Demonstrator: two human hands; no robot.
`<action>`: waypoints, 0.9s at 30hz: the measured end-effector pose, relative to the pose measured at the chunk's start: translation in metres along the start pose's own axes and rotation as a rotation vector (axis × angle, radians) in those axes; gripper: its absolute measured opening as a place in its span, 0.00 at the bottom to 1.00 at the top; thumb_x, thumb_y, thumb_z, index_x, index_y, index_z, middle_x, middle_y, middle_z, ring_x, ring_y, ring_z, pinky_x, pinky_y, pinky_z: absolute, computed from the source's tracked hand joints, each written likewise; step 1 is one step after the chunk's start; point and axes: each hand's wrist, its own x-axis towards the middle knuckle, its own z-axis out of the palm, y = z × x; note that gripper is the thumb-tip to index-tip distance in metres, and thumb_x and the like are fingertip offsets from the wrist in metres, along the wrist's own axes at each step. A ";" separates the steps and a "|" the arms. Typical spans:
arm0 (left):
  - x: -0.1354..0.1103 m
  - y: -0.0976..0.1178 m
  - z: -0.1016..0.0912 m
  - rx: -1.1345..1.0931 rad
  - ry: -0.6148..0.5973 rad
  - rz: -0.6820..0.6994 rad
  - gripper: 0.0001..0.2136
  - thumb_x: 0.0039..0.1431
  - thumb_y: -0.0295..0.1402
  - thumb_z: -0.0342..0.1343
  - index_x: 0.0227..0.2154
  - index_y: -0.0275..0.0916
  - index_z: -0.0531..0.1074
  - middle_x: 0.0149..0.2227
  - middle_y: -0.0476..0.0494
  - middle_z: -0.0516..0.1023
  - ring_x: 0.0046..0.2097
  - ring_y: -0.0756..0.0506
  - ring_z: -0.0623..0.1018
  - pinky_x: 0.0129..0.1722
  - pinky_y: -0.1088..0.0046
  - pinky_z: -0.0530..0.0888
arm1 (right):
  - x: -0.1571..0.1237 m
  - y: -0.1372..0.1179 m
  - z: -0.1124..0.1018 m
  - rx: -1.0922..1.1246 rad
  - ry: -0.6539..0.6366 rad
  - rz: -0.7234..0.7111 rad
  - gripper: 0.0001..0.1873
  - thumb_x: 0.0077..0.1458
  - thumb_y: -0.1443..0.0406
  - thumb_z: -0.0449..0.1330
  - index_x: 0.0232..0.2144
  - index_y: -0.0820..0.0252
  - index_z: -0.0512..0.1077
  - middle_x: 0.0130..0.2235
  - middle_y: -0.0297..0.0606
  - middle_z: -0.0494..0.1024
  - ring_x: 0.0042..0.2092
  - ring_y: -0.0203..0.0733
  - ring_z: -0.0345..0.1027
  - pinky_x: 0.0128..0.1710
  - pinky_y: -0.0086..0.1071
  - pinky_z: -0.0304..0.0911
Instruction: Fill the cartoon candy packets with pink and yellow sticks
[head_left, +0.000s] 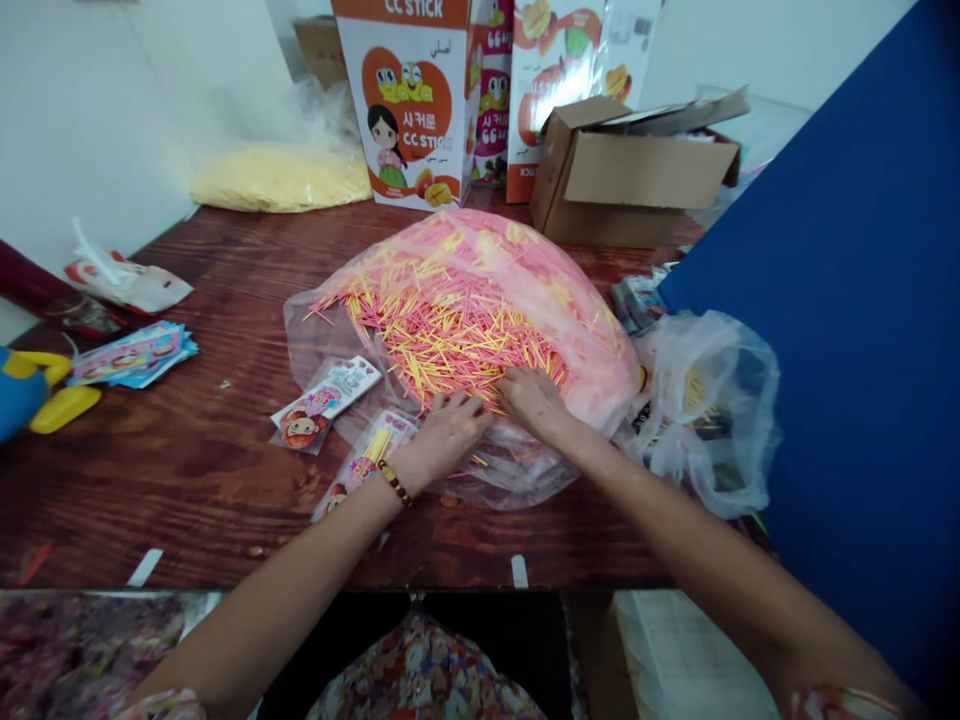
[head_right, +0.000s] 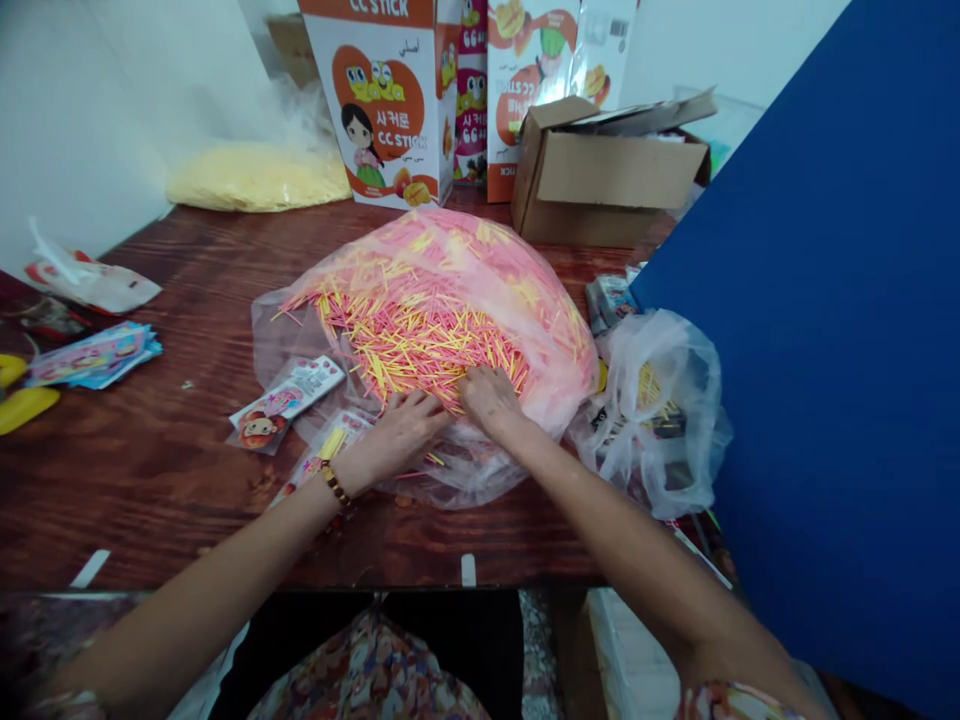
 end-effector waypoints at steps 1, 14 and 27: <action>-0.001 0.000 0.001 -0.001 -0.001 0.001 0.11 0.67 0.31 0.47 0.47 0.41 0.71 0.48 0.39 0.73 0.51 0.38 0.68 0.47 0.58 0.64 | 0.004 -0.004 0.003 -0.014 0.009 0.025 0.16 0.65 0.67 0.49 0.41 0.63 0.77 0.46 0.49 0.77 0.49 0.50 0.67 0.46 0.39 0.57; -0.010 0.008 0.001 -0.057 0.010 -0.044 0.10 0.66 0.31 0.48 0.46 0.38 0.71 0.49 0.37 0.73 0.52 0.39 0.69 0.52 0.57 0.63 | 0.011 -0.027 0.014 -0.080 0.047 0.075 0.18 0.63 0.72 0.46 0.45 0.70 0.75 0.47 0.57 0.76 0.49 0.56 0.67 0.49 0.46 0.55; -0.086 -0.101 -0.022 -0.196 0.199 -0.698 0.16 0.64 0.37 0.49 0.52 0.41 0.72 0.52 0.36 0.76 0.53 0.36 0.73 0.54 0.55 0.65 | 0.001 0.007 0.003 0.374 0.006 0.138 0.12 0.65 0.62 0.49 0.35 0.60 0.70 0.31 0.38 0.77 0.32 0.39 0.68 0.31 0.29 0.53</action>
